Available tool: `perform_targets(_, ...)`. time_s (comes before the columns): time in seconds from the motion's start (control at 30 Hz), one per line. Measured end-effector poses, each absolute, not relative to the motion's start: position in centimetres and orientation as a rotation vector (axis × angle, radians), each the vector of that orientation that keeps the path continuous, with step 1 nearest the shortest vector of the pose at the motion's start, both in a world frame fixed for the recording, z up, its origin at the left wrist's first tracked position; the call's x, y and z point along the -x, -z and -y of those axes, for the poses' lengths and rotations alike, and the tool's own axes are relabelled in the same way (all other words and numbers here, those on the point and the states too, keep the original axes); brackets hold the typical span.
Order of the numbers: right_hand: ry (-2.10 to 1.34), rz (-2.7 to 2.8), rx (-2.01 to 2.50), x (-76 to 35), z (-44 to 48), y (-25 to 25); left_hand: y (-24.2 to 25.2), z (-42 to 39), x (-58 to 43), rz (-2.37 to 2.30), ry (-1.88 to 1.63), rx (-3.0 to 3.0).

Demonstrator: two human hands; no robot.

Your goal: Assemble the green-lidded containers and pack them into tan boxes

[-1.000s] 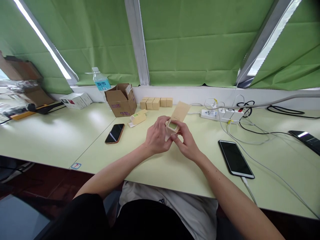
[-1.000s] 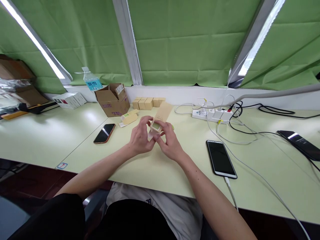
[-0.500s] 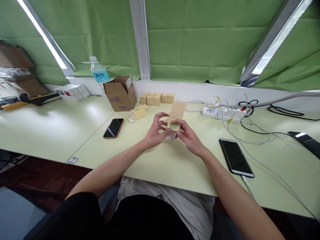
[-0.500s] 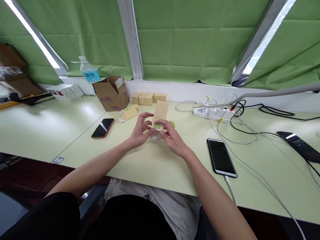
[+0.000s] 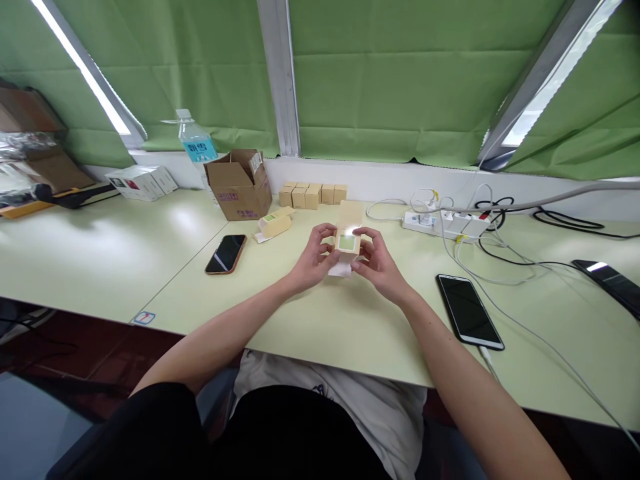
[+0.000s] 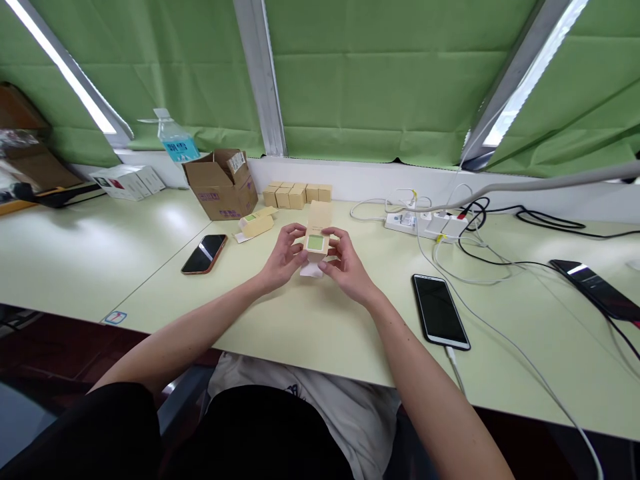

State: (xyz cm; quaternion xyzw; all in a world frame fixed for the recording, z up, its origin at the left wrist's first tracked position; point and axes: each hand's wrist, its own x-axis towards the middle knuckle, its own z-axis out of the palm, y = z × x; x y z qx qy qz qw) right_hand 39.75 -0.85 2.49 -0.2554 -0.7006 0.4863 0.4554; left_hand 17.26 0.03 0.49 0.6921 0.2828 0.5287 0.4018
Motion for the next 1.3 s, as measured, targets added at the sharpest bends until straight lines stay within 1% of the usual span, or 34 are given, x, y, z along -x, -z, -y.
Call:
perform_targets(0.17, -1.18, 1.729, 0.757, -39.3, 1.2, -2.2, -0.7, 0.4, -17.4, -0.814, -1.306, -1.772)
perform_targets(0.53, -1.152, 1.718, 0.727, -39.3, 1.0, -2.2, -0.5, 0.5, -17.4, -0.962, -1.472, -2.093)
perform_targets(0.73, -1.131, 1.723, 0.733, -39.0, 0.9, -1.6, -0.5, 1.1, -17.7, -0.935, -1.594, -2.102)
perform_targets(0.8, -1.113, 1.724, 0.744, -39.0, 0.8, -1.7, -0.7, 1.0, -17.4, -0.904, -1.566, -2.112)
perform_targets(1.03, -1.1, 1.67, 0.772, -39.3, 0.6, -2.0, -0.8, 0.4, -16.2, -0.67, -1.277, -2.155)
perform_targets(1.13, -1.101, 1.664, 0.774, -39.2, 0.6, -2.0, -0.5, 0.4, -16.5, -0.696, -1.256, -2.136)
perform_targets(1.3, -1.118, 1.692, 0.727, -39.2, 0.6, -2.1, -0.4, 0.6, -17.0, -0.721, -1.322, -1.976)
